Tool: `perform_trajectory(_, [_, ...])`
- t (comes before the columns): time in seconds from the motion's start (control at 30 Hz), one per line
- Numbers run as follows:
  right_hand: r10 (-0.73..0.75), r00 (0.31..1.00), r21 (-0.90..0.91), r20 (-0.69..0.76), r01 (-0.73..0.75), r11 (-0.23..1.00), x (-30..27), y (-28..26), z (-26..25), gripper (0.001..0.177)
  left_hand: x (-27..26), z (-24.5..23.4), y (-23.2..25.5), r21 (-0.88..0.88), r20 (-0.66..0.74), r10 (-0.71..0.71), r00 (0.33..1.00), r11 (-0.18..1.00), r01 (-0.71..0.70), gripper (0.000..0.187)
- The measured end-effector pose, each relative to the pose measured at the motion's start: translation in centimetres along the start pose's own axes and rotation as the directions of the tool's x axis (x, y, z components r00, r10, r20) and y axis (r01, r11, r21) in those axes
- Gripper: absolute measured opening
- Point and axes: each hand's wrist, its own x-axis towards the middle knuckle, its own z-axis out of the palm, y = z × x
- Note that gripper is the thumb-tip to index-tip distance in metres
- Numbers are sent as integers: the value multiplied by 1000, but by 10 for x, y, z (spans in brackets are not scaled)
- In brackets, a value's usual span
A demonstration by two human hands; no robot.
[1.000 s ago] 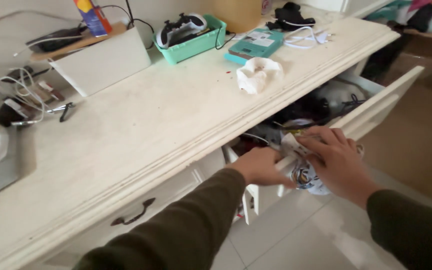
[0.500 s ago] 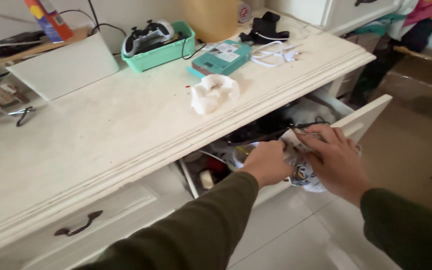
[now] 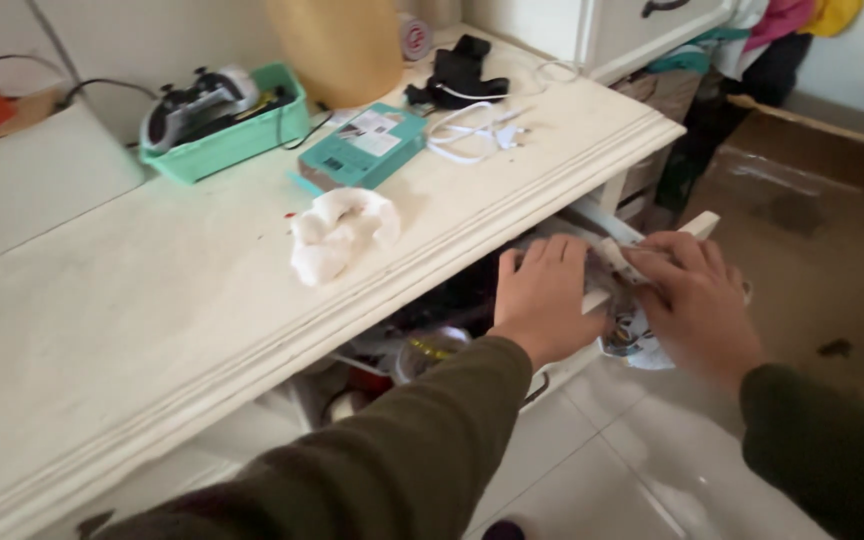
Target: Cleaning and organizing various household items on top of a white dresser and in its drawers.
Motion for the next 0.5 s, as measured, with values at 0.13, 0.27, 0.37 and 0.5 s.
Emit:
perform_trajectory(0.13, [32,997,6,-65,-31,999,14,23,-3,38,29,28,-9,-40,70,18,997,999,-16,84])
perform_trajectory(0.27, [131,988,-73,-86,-137,988,29,52,0,40,48,39,-14,-14,136,86,987,996,-85,77])
perform_trajectory(0.37, [144,981,-115,-127,-159,981,41,103,12,35,57,37,-15,-18,206,118,971,993,-116,71])
perform_trajectory(0.5, [402,860,-554,315,-177,813,20,194,28,28,55,33,-13,-43,260,107,960,994,-99,60])
